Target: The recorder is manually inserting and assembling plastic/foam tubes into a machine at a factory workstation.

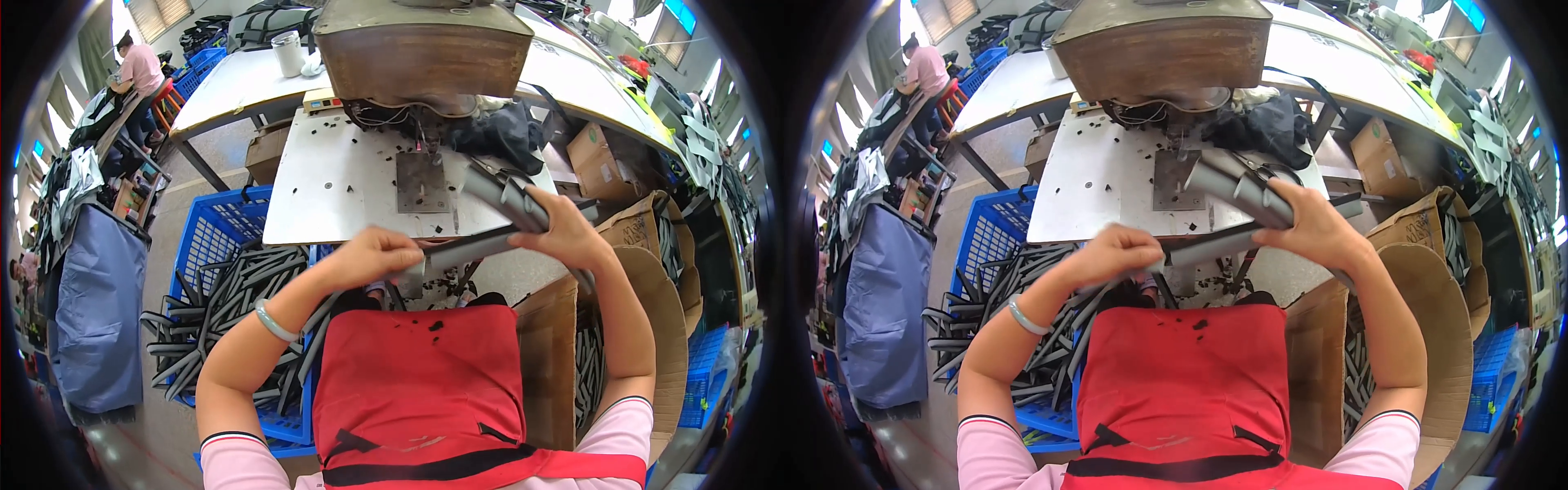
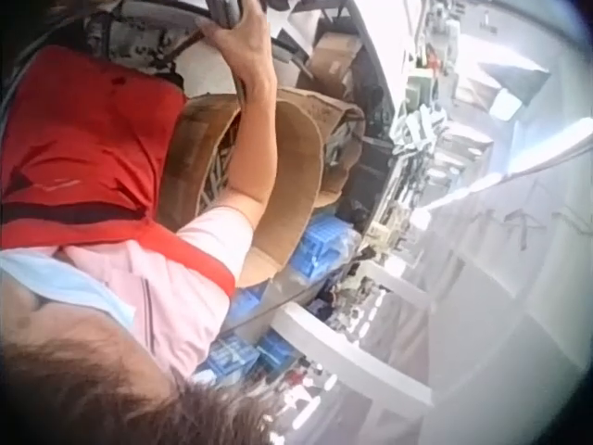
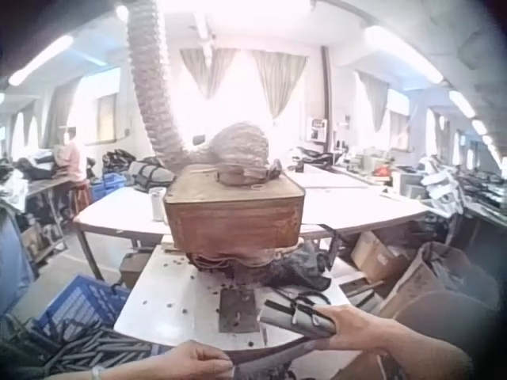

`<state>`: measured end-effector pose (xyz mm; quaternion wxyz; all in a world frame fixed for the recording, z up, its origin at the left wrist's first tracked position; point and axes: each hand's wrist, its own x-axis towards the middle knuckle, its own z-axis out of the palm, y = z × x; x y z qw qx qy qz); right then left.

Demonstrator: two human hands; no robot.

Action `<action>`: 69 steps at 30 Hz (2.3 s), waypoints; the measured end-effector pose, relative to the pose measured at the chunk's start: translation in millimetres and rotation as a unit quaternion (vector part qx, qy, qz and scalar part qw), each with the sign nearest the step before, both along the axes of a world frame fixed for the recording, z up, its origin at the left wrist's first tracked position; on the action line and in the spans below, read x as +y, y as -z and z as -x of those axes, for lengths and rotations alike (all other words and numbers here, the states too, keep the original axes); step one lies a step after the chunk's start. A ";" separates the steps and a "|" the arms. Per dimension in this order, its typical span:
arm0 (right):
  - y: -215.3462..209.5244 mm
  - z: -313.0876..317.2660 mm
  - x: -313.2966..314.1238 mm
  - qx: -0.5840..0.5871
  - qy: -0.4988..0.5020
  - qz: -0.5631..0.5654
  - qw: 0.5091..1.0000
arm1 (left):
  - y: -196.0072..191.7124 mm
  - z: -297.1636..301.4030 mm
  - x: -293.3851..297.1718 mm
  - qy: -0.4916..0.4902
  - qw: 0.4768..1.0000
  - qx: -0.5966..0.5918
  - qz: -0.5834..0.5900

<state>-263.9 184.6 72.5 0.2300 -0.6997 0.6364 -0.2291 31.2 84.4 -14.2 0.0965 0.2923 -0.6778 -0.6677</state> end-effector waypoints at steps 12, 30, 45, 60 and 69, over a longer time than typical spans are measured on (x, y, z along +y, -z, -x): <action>21.0 32.4 -45.8 -0.060 0.064 -0.019 0.996 | -28.3 39.6 -50.6 -0.153 0.955 -0.039 0.251; 32.5 45.9 -79.7 -0.136 0.062 0.017 0.989 | -23.1 55.5 -84.0 -0.181 0.964 0.007 0.197; 100.6 -102.0 17.8 0.209 -0.275 0.265 0.900 | -16.8 64.0 -16.7 -0.046 0.933 -0.016 0.356; 29.8 -1.9 12.5 0.037 -0.047 -0.161 0.985 | 50.2 -21.2 9.5 0.042 0.964 -0.053 -0.256; 54.7 42.3 -3.2 0.064 0.031 0.000 0.997 | -31.5 7.0 -16.2 -0.085 0.940 -0.083 0.320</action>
